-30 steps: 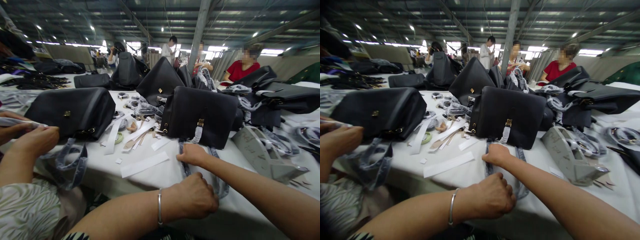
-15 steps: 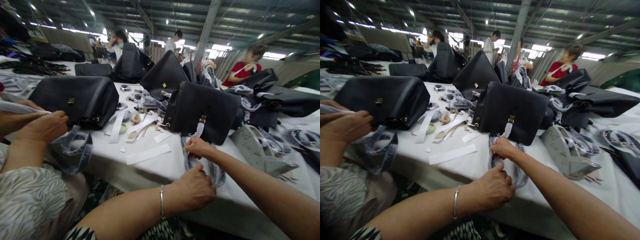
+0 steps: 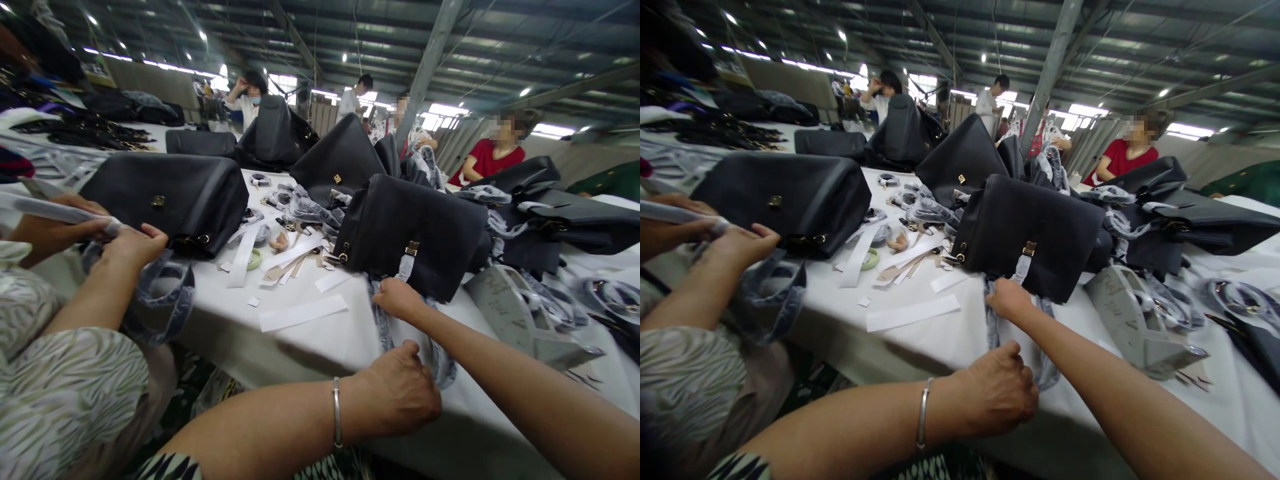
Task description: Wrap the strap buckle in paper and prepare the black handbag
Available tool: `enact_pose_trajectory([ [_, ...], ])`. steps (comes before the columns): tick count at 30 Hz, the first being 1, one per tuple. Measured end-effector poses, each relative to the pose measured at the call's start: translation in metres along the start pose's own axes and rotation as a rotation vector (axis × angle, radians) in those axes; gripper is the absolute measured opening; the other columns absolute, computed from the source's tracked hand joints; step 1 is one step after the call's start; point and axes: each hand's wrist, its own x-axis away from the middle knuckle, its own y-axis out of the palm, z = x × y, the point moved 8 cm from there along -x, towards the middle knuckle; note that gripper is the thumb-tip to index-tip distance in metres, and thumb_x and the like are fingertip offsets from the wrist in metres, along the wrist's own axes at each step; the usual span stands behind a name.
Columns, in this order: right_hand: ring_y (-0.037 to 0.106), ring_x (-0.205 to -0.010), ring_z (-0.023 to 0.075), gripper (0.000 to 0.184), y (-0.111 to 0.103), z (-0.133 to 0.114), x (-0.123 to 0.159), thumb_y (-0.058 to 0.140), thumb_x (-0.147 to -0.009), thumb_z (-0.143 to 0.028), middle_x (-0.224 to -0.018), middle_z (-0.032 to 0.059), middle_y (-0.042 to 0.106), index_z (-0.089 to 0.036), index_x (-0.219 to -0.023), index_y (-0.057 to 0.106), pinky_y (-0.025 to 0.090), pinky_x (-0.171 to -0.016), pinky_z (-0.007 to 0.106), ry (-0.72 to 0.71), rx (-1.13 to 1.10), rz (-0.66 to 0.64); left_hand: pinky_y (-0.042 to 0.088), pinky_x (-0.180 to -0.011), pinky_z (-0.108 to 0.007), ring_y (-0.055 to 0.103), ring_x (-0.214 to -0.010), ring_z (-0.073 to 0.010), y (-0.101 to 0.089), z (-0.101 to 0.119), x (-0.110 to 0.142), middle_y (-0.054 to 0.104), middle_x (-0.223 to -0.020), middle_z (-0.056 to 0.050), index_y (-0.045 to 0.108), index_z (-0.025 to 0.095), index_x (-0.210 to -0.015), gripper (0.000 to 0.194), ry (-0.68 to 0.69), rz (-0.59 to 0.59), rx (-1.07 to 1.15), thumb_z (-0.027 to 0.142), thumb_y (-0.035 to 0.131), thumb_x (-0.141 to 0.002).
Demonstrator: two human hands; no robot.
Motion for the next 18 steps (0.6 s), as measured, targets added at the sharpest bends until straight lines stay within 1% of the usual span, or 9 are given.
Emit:
enact_pose_trajectory([
  [2, 0.065, -0.098, 0.0287, 0.029, -0.003, 0.001, -0.011, 0.05, -0.081, -0.027, -0.103, 0.018, 0.069, -0.013, -0.098, 0.069, 0.048, -0.076, 0.033, 0.03, 0.016, 0.048, 0.03, -0.063, -0.038, 0.056, -0.061, -0.0196, 0.0, -0.001, 0.002, 0.061, -0.069, -0.006, 0.061, 0.013, -0.074, 0.01, -0.013, 0.013, 0.012, 0.019, 0.059, -0.082],
  [5, 0.064, -0.102, 0.0279, 0.03, -0.005, -0.003, -0.029, 0.047, -0.084, -0.023, -0.107, 0.0181, 0.068, -0.013, -0.104, 0.067, 0.048, -0.079, 0.032, 0.056, 0.023, 0.108, 0.03, -0.061, -0.036, 0.058, -0.065, -0.0205, 0.001, -0.006, 0.005, 0.061, -0.072, -0.006, 0.059, 0.014, -0.077, 0.011, -0.03, 0.001, 0.033, 0.022, 0.056, -0.084],
  [9, 0.065, -0.101, 0.0278, 0.029, -0.01, -0.007, -0.048, 0.045, -0.085, -0.02, -0.105, 0.018, 0.069, -0.012, -0.104, 0.065, 0.048, -0.077, 0.032, 0.06, 0.009, 0.164, 0.032, -0.061, -0.035, 0.059, -0.068, -0.0202, 0.005, -0.013, 0.007, 0.062, -0.077, -0.005, 0.057, 0.016, -0.081, 0.01, 0.007, -0.028, 0.033, 0.023, 0.052, -0.085],
  [11, 0.066, -0.099, 0.0278, 0.028, -0.012, -0.006, -0.053, 0.044, -0.086, -0.02, -0.103, 0.0181, 0.069, -0.012, -0.103, 0.065, 0.048, -0.076, 0.032, 0.067, 0.005, 0.187, 0.033, -0.061, -0.034, 0.059, -0.068, -0.02, 0.009, -0.016, 0.008, 0.062, -0.077, -0.004, 0.058, 0.017, -0.082, 0.01, 0.027, -0.041, 0.047, 0.023, 0.051, -0.084],
  [15, 0.066, -0.098, 0.0284, 0.029, -0.013, -0.003, -0.057, 0.043, -0.088, -0.026, -0.1, 0.0169, 0.069, -0.014, -0.107, 0.062, 0.047, -0.077, 0.034, 0.071, 0.0, 0.224, 0.034, -0.059, -0.034, 0.059, -0.067, -0.0197, 0.015, -0.019, 0.009, 0.061, -0.076, -0.003, 0.058, 0.018, -0.082, 0.01, 0.016, -0.058, 0.081, 0.025, 0.051, -0.082],
  [18, 0.065, -0.097, 0.0308, 0.031, -0.011, -0.003, -0.063, 0.043, -0.088, -0.028, -0.1, 0.0166, 0.068, -0.015, -0.109, 0.06, 0.046, -0.076, 0.037, 0.075, -0.012, 0.218, 0.035, -0.057, -0.034, 0.059, -0.067, -0.0187, 0.016, -0.021, 0.008, 0.062, -0.076, -0.003, 0.06, 0.019, -0.084, 0.011, 0.026, -0.061, 0.102, 0.027, 0.052, -0.083],
])
